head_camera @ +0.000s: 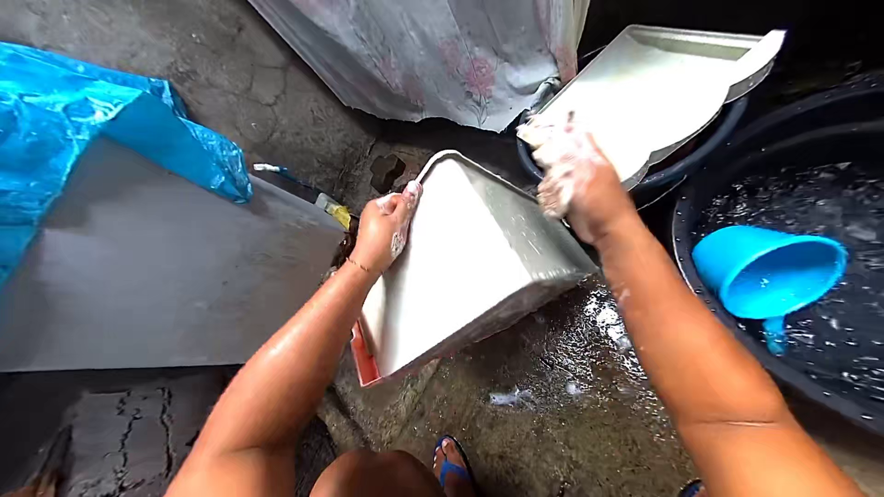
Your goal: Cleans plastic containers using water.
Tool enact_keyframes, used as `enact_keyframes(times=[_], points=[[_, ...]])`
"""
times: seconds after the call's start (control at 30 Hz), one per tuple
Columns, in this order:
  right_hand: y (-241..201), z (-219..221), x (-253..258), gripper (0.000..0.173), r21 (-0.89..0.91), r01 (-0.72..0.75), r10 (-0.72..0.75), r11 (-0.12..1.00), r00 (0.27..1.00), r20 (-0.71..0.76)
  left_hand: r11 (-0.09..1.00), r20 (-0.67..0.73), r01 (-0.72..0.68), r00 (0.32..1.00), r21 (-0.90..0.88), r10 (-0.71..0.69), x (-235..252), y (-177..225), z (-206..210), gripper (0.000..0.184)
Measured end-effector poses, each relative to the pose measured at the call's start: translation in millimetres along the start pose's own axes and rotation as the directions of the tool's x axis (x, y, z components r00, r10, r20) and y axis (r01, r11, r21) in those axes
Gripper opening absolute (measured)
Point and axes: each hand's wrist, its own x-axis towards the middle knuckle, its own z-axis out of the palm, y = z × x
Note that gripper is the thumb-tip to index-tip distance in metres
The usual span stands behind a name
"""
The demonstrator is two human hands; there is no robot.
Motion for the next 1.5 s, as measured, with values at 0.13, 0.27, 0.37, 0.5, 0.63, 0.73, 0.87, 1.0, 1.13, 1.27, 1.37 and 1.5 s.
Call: enact_keyframes(times=[0.13, 0.27, 0.37, 0.5, 0.63, 0.73, 0.87, 1.0, 1.13, 1.27, 1.37, 1.5], points=[[-4.8, 77.0, -31.3, 0.058, -0.477, 0.339, -0.219, 0.811, 0.932, 0.289, 0.977, -0.104, -0.105, 0.991, -0.184, 0.087, -27.9, -22.7, 19.2, 0.046], [71.4, 52.9, -38.5, 0.044, -0.625, 0.23, -0.044, 0.746, 0.954, 0.298, 0.965, -0.194, -0.038, 0.981, -0.259, -0.013, -61.8, -95.3, 12.5, 0.053], [138.6, -19.5, -26.0, 0.043, -0.821, -0.075, 0.213, 0.567, 0.975, 0.058, 0.91, -0.277, 0.119, 0.93, -0.398, -0.243, -81.7, -136.0, 7.9, 0.049], [132.2, -4.7, -31.2, 0.046, -0.831, -0.149, 0.281, 0.536, 0.96, 0.009, 0.918, -0.369, 0.197, 0.871, -0.345, -0.326, -87.5, -136.3, 11.7, 0.05], [67.8, 114.6, -66.2, 0.055, -0.729, 0.148, 0.235, 0.668, 0.888, 0.396, 0.957, -0.345, 0.166, 0.906, -0.239, -0.244, -75.2, -135.5, 11.5, 0.054], [60.3, 137.4, -90.3, 0.056, -0.693, 0.227, 0.321, 0.684, 0.76, 0.566, 0.911, -0.211, 0.248, 0.921, -0.33, -0.327, -79.2, -140.4, -5.9, 0.055], [113.2, 80.6, -98.2, 0.044, -0.818, 0.213, 0.305, 0.534, 0.854, 0.422, 0.9, 0.014, 0.368, 0.927, -0.234, -0.376, -60.5, -185.7, -58.9, 0.055], [123.5, 33.0, -77.7, 0.036, -0.853, 0.082, 0.19, 0.515, 0.96, 0.207, 0.889, 0.256, 0.365, 0.863, 0.278, -0.435, -27.1, -174.9, -78.6, 0.048], [128.5, 16.4, -48.1, 0.032, -0.742, -0.091, 0.148, 0.665, 0.989, 0.011, 0.789, 0.348, 0.136, 0.843, 0.6, -0.411, 3.7, -137.2, -43.8, 0.059], [160.6, 46.2, -38.3, 0.03, -0.279, -0.143, 0.096, 0.95, 0.98, -0.177, 0.841, 0.474, -0.059, 0.846, 0.537, -0.243, 4.1, -83.5, 48.2, 0.055], [182.4, 76.9, -57.9, 0.037, 0.056, -0.094, 0.103, 0.994, 0.978, -0.18, 0.872, 0.376, -0.038, 0.911, 0.488, -0.171, -10.2, -61.5, 80.4, 0.057], [225.6, 61.4, -89.7, 0.052, -0.132, -0.372, 0.358, 0.919, 0.926, -0.121, 0.968, 0.103, 0.024, 0.993, 0.248, -0.051, -45.8, -79.4, 45.0, 0.051]])
